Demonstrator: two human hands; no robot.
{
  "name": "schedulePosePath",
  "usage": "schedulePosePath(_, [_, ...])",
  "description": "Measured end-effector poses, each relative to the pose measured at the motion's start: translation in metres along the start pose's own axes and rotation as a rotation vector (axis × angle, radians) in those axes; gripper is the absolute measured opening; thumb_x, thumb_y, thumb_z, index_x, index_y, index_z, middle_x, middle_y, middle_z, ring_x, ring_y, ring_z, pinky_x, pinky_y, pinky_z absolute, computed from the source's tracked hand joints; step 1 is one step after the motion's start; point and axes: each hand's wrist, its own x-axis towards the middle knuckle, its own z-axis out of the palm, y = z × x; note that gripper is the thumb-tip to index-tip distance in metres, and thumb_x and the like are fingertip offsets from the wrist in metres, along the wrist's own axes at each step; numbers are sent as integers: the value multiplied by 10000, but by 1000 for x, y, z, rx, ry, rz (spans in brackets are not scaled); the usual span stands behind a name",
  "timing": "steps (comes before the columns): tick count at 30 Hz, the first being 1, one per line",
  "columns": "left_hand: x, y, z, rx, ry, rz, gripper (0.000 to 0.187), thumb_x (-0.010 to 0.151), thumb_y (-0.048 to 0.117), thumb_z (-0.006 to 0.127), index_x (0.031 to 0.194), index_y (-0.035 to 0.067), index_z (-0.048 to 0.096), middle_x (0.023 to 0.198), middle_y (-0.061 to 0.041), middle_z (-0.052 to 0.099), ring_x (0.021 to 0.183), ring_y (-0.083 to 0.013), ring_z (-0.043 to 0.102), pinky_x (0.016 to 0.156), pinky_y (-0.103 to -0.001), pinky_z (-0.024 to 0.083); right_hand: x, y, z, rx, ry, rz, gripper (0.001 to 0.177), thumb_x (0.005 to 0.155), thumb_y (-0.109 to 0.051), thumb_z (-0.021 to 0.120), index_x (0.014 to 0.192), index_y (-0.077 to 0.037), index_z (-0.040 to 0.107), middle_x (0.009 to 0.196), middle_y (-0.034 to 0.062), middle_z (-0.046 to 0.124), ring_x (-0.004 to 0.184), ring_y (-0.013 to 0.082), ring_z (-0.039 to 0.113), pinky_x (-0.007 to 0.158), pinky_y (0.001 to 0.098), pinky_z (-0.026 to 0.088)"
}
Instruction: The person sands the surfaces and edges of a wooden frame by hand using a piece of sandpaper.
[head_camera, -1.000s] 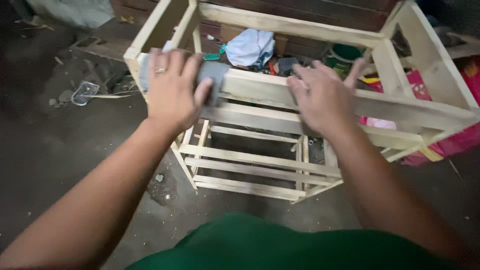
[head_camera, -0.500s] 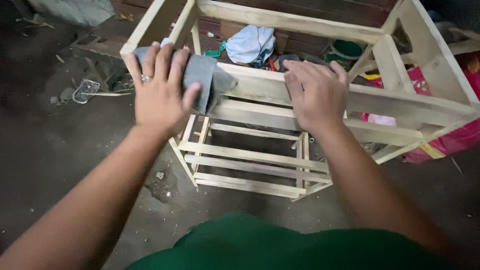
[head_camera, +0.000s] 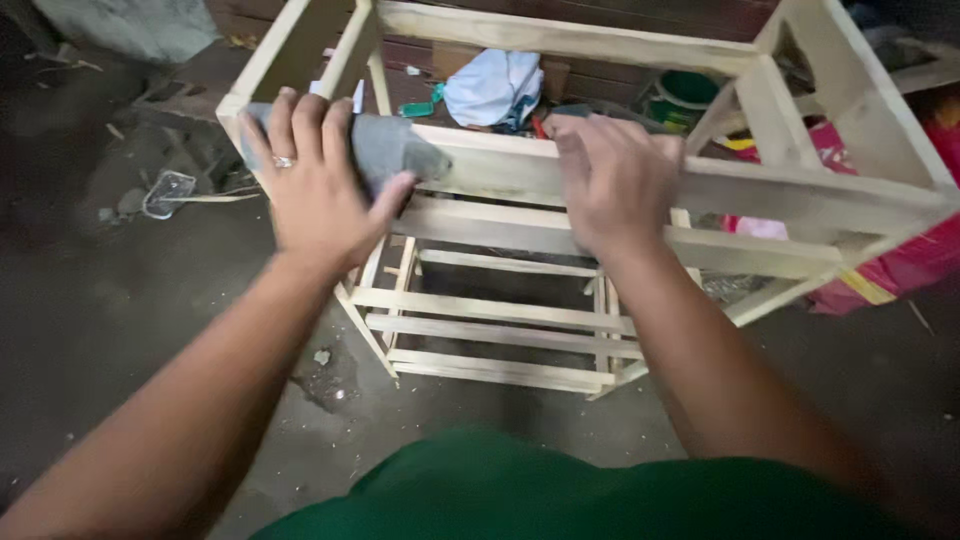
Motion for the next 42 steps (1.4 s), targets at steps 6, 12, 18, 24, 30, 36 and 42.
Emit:
schedulePosePath(6, [-4,123,60,-165,112,235,983,746,613,750,1451,-13,472,1465,-264,434,1469,-506,293,1208,-695,89,6,-8,-8,182,-1,22,536,1160,-465,328,1140,-168,775,1142,56,765,1127,256,670,942,474,365])
schedulePosePath(12, [1,-2,15,-130,65,142,787,944,520,751,1508,52,463,1517,-227,452,1486,-467,373,1274,-617,179,4,-11,-12,170,-48,53,555,1167,-473,297,1157,-187,773,1122,50,763,1168,266,672,965,491,357])
schedulePosePath(18, [4,85,58,-364,71,138,1003,763,578,830,1485,30,401,1494,-263,411,1469,-484,289,1256,-638,112,7,-12,-11,155,-42,58,567,1151,-499,296,1214,-187,765,1159,58,754,1172,268,653,959,516,337])
schedulePosePath(24, [-1,85,57,-138,30,306,1014,899,672,703,1621,56,346,1670,-228,330,1583,-436,204,1289,-607,86,-1,12,-5,159,-77,59,503,1146,-431,340,1302,-152,730,1159,84,735,1233,308,610,1065,568,243])
schedulePosePath(30, [10,31,30,-53,219,-11,868,945,560,744,1502,-21,420,1522,-308,401,1500,-529,243,1241,-619,129,-19,76,-34,26,-86,73,408,1202,-370,373,1331,-172,705,1255,98,720,1304,325,595,1178,612,154])
schedulePosePath(36, [-5,217,71,-264,-1,392,942,831,552,684,1540,17,373,1605,-211,350,1521,-395,260,1249,-601,114,-20,85,-44,323,-162,204,461,1165,-404,333,1423,-168,633,1293,73,701,1263,282,599,1178,593,153])
schedulePosePath(42, [6,147,51,-92,-46,132,756,977,540,610,1541,67,435,1609,-191,341,1540,-411,204,1237,-650,50,-38,124,-54,9,-146,202,460,1154,-411,343,1235,-179,732,1323,96,686,1360,287,509,1156,672,4])
